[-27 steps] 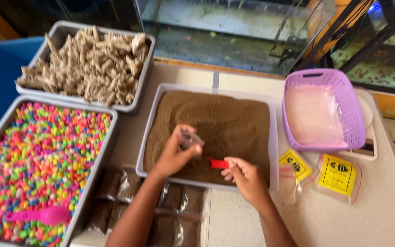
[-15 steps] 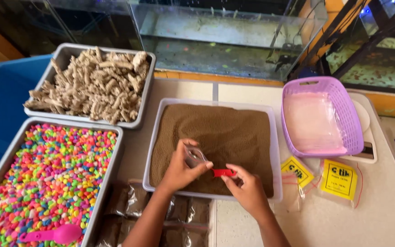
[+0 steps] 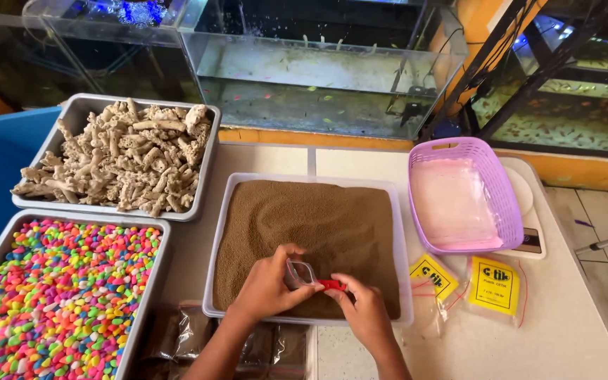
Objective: Filling small plastic bags with brown granular material using a scoop
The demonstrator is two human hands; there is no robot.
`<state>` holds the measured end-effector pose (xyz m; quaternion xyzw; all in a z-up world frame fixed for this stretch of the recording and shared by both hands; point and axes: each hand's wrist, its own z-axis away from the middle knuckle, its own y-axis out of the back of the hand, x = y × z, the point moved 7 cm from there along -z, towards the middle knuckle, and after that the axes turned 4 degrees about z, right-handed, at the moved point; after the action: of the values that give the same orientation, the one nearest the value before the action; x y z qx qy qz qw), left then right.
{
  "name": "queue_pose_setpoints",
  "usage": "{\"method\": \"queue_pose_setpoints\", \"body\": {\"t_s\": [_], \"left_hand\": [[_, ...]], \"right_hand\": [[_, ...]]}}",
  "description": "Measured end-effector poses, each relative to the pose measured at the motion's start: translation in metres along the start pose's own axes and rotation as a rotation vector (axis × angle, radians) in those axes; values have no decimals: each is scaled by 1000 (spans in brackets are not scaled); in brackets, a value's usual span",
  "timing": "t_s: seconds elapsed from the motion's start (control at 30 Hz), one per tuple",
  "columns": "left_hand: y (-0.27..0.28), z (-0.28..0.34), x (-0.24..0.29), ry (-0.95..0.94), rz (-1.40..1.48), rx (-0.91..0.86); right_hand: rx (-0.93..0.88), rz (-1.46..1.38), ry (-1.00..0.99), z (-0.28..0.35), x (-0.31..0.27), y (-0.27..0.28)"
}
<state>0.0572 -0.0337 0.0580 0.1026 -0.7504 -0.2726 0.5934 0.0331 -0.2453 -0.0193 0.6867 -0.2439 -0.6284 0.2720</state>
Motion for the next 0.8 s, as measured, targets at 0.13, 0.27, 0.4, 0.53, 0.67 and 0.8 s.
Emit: {"method": "queue_pose_setpoints", "body": {"t_s": [0.13,0.27,0.4,0.53,0.67,0.8], "left_hand": [[12,-3,10,23,38,1],[18,-3,19,-45,44,23],[10,1,4,8,112,40],[1,16,-1,102,168,14],[10,30,-19,141,325,245],[14,32,-40,85,415,404]], "right_hand": [[-27,-54,-37,-1,-3,4],[-50,-76,-10,-1,-12,9],[-32,-38,48,1,-11,9],[-31,-14,72,1,-15,12],[-84,-25,30,-3,-15,9],[-59,-46,67,-6,-22,12]]}}
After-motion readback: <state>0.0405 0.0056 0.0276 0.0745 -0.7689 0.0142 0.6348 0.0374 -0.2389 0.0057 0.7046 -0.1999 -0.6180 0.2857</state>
